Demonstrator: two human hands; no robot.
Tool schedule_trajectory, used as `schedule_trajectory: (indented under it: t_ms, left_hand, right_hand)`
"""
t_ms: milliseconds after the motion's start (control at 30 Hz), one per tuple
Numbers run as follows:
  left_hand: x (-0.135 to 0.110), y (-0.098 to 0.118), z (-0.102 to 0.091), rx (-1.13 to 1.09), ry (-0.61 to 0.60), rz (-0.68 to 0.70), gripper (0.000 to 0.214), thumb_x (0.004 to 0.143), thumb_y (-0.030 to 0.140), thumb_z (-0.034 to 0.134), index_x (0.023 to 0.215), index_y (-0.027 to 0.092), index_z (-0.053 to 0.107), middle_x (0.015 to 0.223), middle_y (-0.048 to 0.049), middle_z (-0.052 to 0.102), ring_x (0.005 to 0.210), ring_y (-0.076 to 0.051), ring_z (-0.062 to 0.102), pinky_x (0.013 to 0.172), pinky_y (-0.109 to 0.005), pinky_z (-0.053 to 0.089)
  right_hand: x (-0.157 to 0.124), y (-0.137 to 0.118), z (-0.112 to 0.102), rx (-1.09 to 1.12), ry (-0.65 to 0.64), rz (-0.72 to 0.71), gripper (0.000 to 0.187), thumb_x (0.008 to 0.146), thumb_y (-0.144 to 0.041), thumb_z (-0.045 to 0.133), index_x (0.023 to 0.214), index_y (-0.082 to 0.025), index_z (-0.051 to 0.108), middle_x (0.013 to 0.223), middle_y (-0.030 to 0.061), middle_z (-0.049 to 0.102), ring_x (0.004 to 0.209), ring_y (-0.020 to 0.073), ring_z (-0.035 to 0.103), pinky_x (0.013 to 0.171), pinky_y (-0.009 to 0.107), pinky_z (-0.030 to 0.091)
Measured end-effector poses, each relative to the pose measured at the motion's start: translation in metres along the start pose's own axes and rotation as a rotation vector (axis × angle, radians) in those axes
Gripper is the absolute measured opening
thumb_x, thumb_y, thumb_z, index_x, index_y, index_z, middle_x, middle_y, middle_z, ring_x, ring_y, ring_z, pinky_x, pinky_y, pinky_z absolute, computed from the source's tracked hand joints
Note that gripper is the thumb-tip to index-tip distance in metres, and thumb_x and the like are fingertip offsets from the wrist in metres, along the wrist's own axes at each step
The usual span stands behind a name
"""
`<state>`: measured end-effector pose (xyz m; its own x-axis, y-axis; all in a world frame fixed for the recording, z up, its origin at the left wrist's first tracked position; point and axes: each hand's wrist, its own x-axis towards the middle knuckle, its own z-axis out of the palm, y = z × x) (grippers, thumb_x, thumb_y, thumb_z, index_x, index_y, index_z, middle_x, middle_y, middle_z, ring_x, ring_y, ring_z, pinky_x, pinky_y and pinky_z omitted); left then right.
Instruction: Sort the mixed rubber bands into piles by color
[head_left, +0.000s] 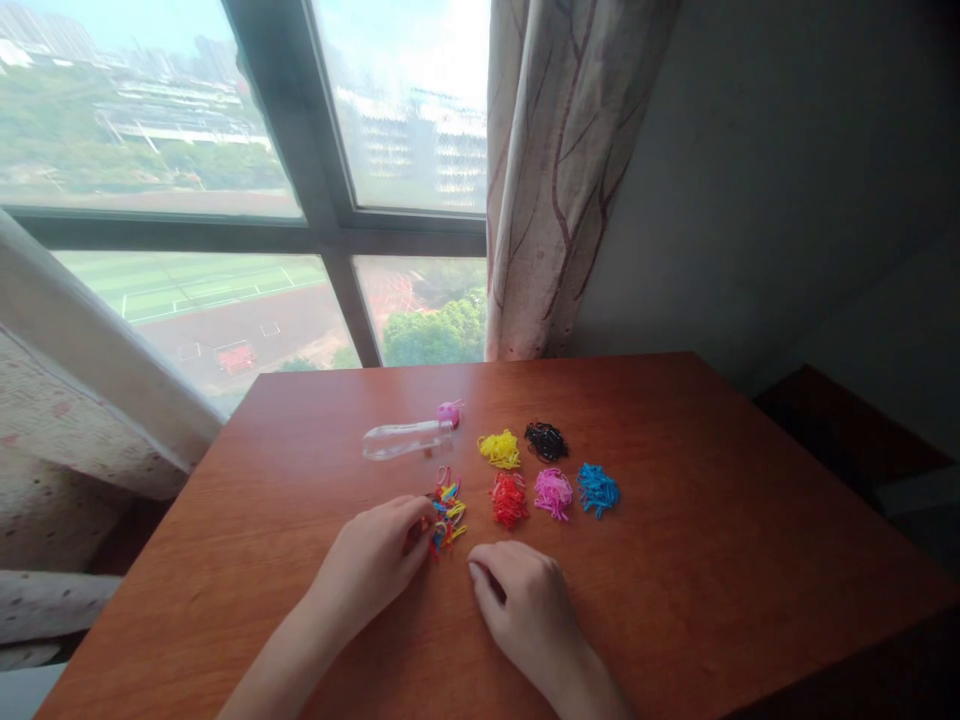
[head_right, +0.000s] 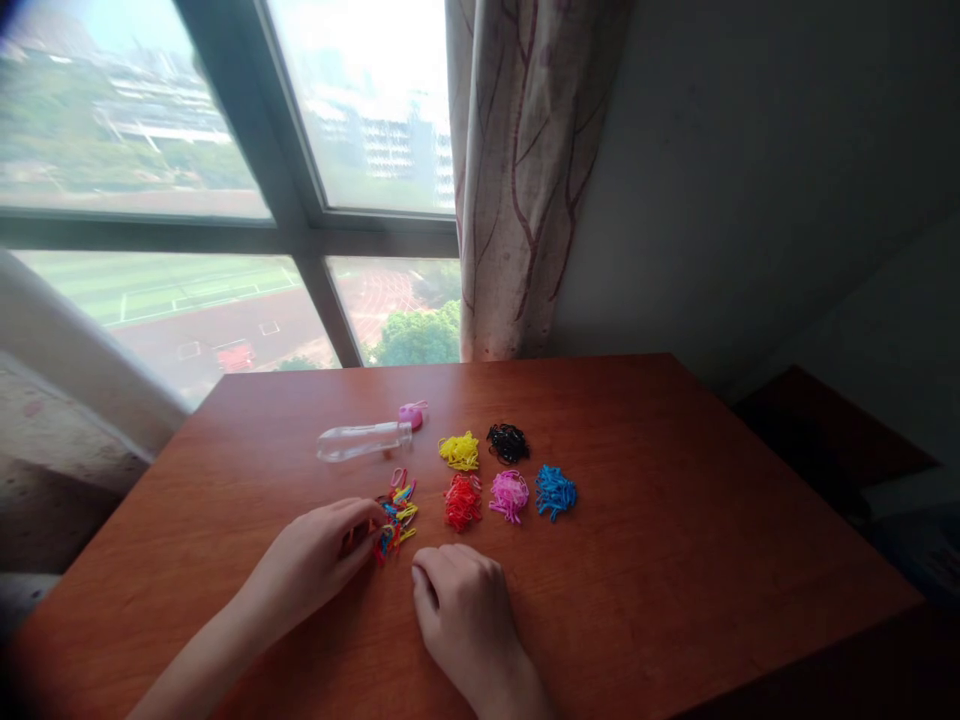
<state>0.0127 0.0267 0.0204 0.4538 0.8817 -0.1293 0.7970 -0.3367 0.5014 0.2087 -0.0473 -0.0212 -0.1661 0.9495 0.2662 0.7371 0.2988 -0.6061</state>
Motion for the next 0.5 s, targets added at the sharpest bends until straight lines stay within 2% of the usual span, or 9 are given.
schedule_trajectory:
  t_ms: [233,500]
  left_hand:
    - [-0.004,0.0,-0.005,-0.162,0.052,-0.006,0.018,0.085,0.025,0.05,0.087,0.022,0.068,0.08,0.0,0.069,0.069,-0.015,0.057,0.064,-0.023,0.039]
    - [-0.004,0.004,-0.012,-0.371,-0.004,-0.063,0.026,0.087,0.034,0.051,0.079,0.016,0.068,0.07,-0.0002,0.067,0.064,-0.014,0.054,0.059,-0.022,0.038]
  right_hand:
    - [0.0,0.0,-0.001,0.003,-0.012,0.005,0.018,0.089,-0.012,0.05,0.085,-0.022,0.064,0.077,-0.0005,0.066,0.071,0.0147,0.06,0.066,0.025,0.036]
    - [0.0,-0.001,-0.002,0.017,-0.022,0.018,0.019,0.09,-0.012,0.049,0.086,-0.023,0.064,0.077,-0.0004,0.066,0.071,0.0147,0.06,0.066,0.025,0.035]
